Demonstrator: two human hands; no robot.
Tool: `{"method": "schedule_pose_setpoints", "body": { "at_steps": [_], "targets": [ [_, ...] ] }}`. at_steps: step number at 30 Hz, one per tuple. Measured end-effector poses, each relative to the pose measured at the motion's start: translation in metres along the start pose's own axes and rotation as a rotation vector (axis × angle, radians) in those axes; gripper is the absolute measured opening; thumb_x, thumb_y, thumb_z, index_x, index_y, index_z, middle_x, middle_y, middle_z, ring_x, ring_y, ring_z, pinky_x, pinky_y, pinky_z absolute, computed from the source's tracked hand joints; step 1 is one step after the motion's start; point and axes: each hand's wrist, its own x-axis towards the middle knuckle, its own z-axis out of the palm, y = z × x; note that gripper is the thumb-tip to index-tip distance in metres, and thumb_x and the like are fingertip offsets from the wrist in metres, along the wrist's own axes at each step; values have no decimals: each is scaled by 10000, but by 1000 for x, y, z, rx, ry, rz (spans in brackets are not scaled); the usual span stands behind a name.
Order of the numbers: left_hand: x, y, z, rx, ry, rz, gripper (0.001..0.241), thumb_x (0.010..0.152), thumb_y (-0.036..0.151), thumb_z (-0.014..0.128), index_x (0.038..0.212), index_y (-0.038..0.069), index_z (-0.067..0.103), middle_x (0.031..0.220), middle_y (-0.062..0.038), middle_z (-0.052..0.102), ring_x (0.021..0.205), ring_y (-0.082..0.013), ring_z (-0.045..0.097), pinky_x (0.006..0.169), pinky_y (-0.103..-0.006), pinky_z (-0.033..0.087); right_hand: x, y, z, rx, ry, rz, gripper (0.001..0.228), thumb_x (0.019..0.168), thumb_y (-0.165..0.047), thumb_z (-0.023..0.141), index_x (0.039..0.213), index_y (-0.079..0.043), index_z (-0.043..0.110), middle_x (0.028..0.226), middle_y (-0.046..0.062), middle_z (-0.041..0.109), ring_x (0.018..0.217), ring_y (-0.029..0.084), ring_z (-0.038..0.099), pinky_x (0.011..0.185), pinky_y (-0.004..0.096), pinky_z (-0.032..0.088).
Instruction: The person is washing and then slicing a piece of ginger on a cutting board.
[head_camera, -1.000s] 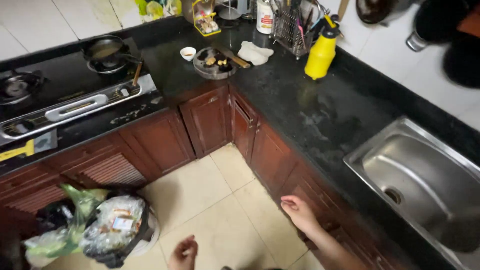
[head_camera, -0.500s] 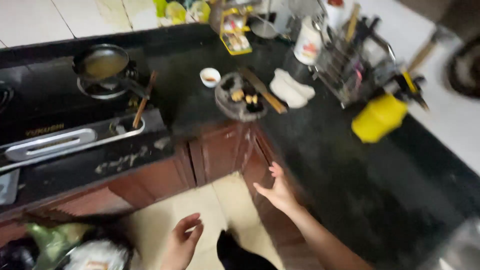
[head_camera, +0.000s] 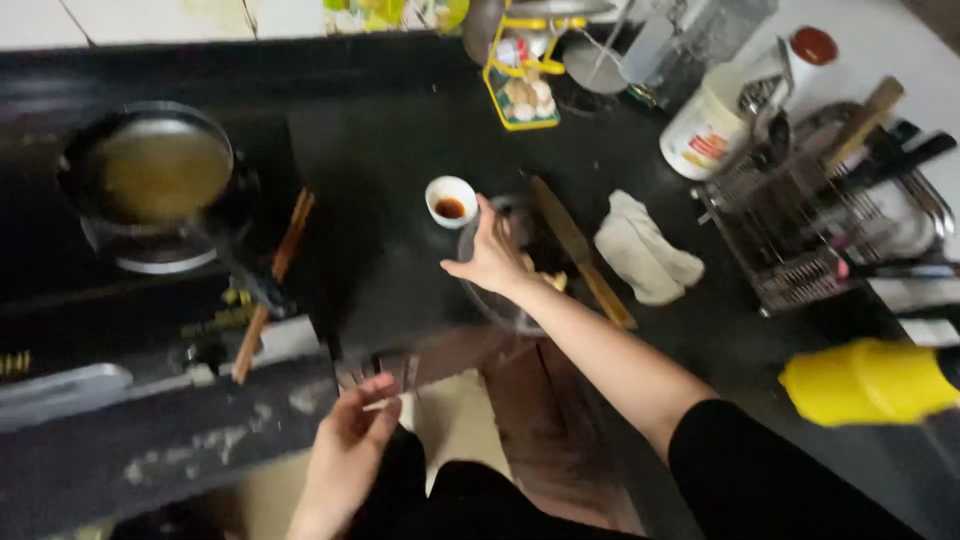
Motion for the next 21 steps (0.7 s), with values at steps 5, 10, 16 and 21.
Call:
{"method": "schedule_pose_setpoints", "body": {
  "at_steps": [5,10,16,21],
  "targets": [
    [55,44,5,158,8,22,402,914,114,705,1312,66,732,1082,-78,848,862,-168,777,795,-282,609,100,52,46,-107,27,-87,1353,656,-465,973,1572,71,135,1524,361,351,1336,504,440,1134,672,260],
    [88,65,20,83,39,-16,403,917,86,704,1318,65,730,1034,-93,839,774,-162,712,670,-273,562,137,79,71,-207,-182,24,1391,637,-539,957,1590,19,111,1423,358,491,1255,525,536,1119,704,266],
    [120,61,51,27,116,12,403,899,86,694,1301,63,720,1068,-93,851,879,-160,772,798,-267,597,154,78,54,-55,-104,-96,1154,656,-368,946,1503,33,273,1341,337,509,1137,495,595,999,537,491],
    [136,62,75,42,199,-28,403,897,134,708,1299,120,731,1089,-36,850,922,-126,780,839,-256,603,223,109,53,-63,-25,-109,1062,650,-461,917,1397,45,356,1131,288,657,916,443,699,854,482,555]
  ]
}}
